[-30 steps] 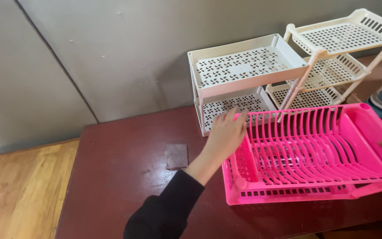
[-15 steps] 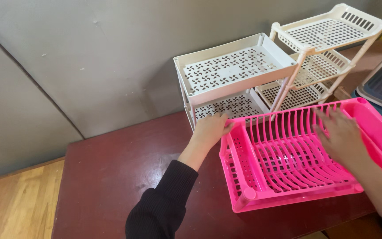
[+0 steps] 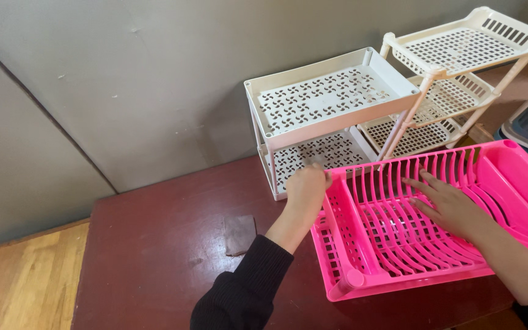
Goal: The person disassembles a pink plastic dish rack on a table, removing the top tray and detaching the four corner legs. They then move to a white plastic shelving unit and begin removing its corner legs.
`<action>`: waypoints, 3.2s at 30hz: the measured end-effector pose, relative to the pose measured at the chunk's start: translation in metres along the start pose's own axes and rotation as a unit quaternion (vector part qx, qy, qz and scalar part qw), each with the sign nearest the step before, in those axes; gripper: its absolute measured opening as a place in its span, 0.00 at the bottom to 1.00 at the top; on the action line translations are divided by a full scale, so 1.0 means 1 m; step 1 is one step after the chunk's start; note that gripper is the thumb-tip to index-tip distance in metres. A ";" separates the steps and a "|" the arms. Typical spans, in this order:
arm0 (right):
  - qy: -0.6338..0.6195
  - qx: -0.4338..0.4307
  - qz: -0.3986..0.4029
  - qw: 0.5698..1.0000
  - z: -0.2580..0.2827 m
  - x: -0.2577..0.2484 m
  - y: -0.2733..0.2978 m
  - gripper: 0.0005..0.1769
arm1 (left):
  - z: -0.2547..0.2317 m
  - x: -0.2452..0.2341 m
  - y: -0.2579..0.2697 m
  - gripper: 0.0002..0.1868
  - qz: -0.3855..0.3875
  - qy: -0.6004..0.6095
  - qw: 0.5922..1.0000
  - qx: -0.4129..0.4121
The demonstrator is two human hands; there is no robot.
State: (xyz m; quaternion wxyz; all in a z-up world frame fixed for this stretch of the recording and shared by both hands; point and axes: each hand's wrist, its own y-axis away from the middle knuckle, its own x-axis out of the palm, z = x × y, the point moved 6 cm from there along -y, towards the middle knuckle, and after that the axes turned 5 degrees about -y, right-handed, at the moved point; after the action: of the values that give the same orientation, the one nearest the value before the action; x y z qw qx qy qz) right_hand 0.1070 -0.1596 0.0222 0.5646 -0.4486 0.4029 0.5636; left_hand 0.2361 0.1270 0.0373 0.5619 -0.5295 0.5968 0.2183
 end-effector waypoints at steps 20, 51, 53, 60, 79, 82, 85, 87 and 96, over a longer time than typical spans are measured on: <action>-0.003 0.055 0.032 0.998 0.007 -0.004 0.005 0.36 | 0.001 -0.031 -0.011 0.20 -0.031 -0.112 0.967 0.227; -0.017 0.003 0.016 1.000 -0.002 0.002 0.001 0.36 | -0.066 -0.103 0.161 0.22 0.087 0.078 0.894 0.433; -0.014 0.006 0.018 1.000 -0.004 0.003 0.000 0.36 | -0.065 -0.096 0.163 0.19 0.057 0.124 0.896 0.423; -0.023 -0.017 0.001 1.000 -0.008 0.007 0.001 0.35 | -0.065 -0.079 0.169 0.20 0.020 0.061 0.949 0.308; -0.061 0.021 0.013 0.998 -0.003 0.002 0.004 0.32 | -0.045 -0.075 0.098 0.36 -0.059 0.057 0.993 0.085; -0.069 0.006 -0.062 0.996 0.009 -0.024 0.015 0.29 | -0.023 -0.056 0.097 0.40 -0.059 0.238 0.969 0.013; -0.074 -0.025 -0.109 0.991 0.023 -0.052 0.037 0.27 | 0.000 -0.022 0.097 0.35 -0.015 0.482 0.874 -0.062; -0.072 -0.069 -0.072 0.992 0.035 -0.060 0.054 0.38 | 0.007 0.008 0.114 0.31 0.036 0.645 0.752 -0.129; 0.105 -0.147 0.010 0.984 0.067 -0.002 0.111 0.49 | -0.042 0.082 0.234 0.31 0.053 0.651 0.751 -0.100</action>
State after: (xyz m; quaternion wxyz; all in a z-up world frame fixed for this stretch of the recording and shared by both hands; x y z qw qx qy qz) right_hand -0.0073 -0.0997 0.0369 0.4417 -0.5795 0.3773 0.5716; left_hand 0.0286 0.1402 -0.1030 -0.0313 -0.5645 0.8198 -0.0909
